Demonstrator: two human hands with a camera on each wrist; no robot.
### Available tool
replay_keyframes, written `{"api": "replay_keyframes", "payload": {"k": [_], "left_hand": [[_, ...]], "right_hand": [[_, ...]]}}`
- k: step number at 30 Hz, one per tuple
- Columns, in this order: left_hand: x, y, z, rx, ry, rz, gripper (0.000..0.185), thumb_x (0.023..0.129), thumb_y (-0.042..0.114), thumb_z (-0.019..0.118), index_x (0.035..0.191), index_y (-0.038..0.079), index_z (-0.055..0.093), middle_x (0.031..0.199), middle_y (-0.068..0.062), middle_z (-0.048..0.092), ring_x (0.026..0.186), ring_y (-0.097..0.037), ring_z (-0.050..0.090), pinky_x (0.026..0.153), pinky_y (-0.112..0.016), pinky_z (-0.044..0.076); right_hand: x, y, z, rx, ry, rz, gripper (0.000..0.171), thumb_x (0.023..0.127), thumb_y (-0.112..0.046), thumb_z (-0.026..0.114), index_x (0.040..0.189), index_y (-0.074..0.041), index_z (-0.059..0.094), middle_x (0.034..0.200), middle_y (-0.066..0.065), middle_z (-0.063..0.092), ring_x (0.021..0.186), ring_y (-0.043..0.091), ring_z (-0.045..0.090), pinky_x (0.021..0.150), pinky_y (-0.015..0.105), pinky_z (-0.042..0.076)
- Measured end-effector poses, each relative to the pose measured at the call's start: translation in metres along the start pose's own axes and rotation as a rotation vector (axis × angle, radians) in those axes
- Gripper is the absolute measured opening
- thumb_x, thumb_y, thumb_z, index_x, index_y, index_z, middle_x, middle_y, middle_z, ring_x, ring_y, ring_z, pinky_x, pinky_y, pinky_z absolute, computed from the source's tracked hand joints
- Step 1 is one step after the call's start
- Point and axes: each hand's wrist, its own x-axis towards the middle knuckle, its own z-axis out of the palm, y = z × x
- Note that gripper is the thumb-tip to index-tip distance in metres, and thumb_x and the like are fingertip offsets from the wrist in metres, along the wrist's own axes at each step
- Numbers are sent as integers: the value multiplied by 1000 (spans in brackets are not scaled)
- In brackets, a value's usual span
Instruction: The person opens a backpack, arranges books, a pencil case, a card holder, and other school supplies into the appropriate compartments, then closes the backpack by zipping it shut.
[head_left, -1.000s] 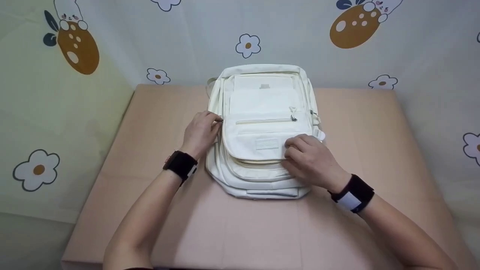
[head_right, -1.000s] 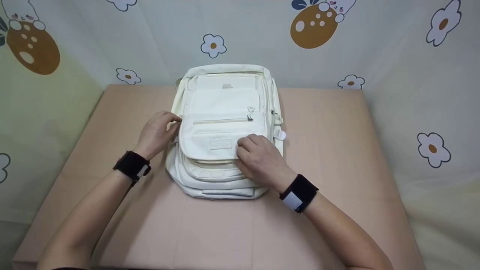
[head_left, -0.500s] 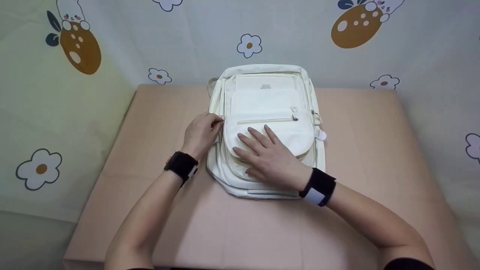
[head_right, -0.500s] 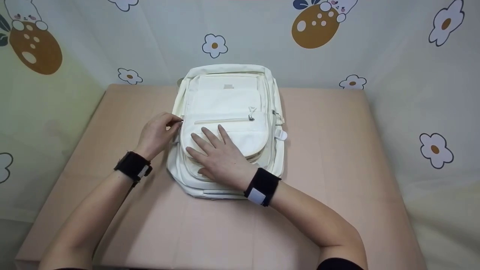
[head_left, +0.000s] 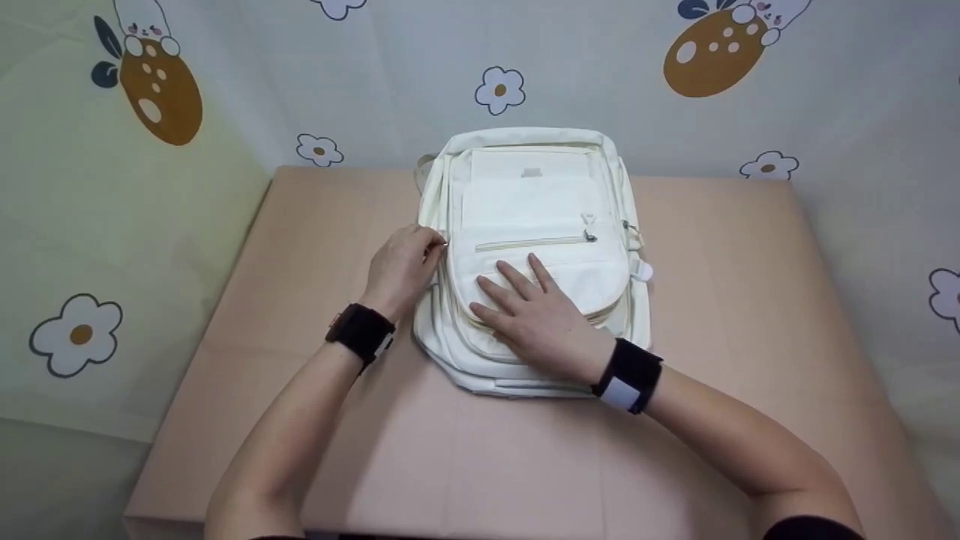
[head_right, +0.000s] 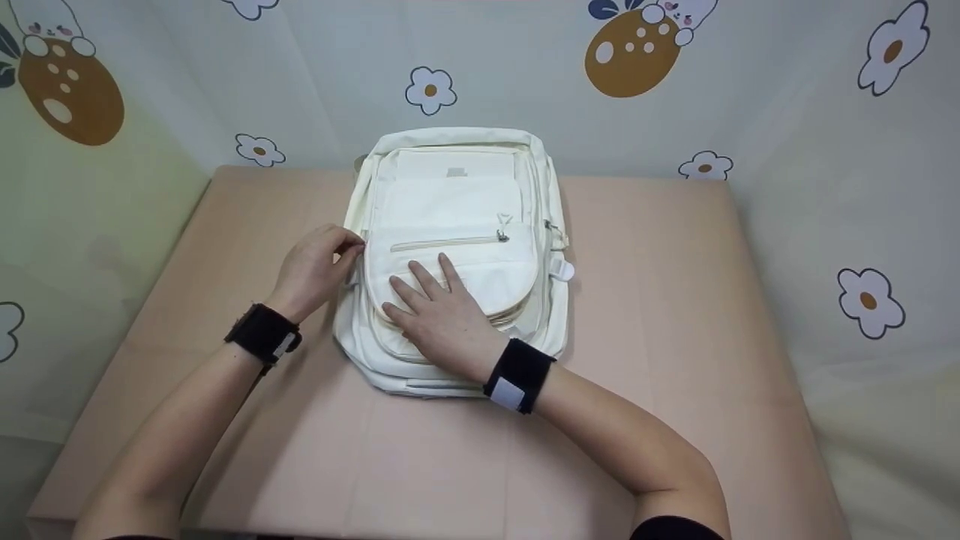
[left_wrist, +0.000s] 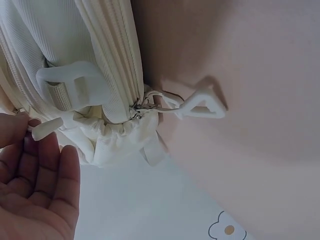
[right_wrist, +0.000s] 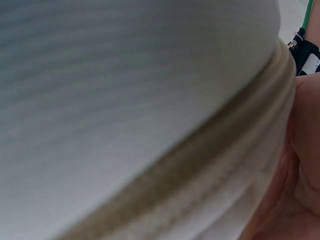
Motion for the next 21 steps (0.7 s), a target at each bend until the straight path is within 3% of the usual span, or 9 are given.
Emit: {"api": "replay_keyframes", "payload": {"k": [9,16,21], "left_hand": [[-20,5,-5,107,29,181,6,98,12,70,100,7,72,92,-6,68,83,-26,61,72,-39,51],[-25,4,-4,88,24,167,7,97,14,70,99,7,71,92,-6,67,82,-25,61,70,-38,51],[-25,3,-4,70,29,158,6,97,14,71,98,8,71,92,-5,67,82,-24,60,70,-38,50]], "right_hand": [[-2,1,0,-10,0,-4,46,106,-34,53,152,-27,51,162,8,37,152,38,22,119,65,10],[-3,1,-1,6,16,-7,46,106,-32,54,151,-27,52,161,8,39,152,37,23,120,63,10],[-12,3,-2,39,75,-16,42,105,-26,56,147,-24,57,158,10,43,151,36,27,120,62,13]]}}
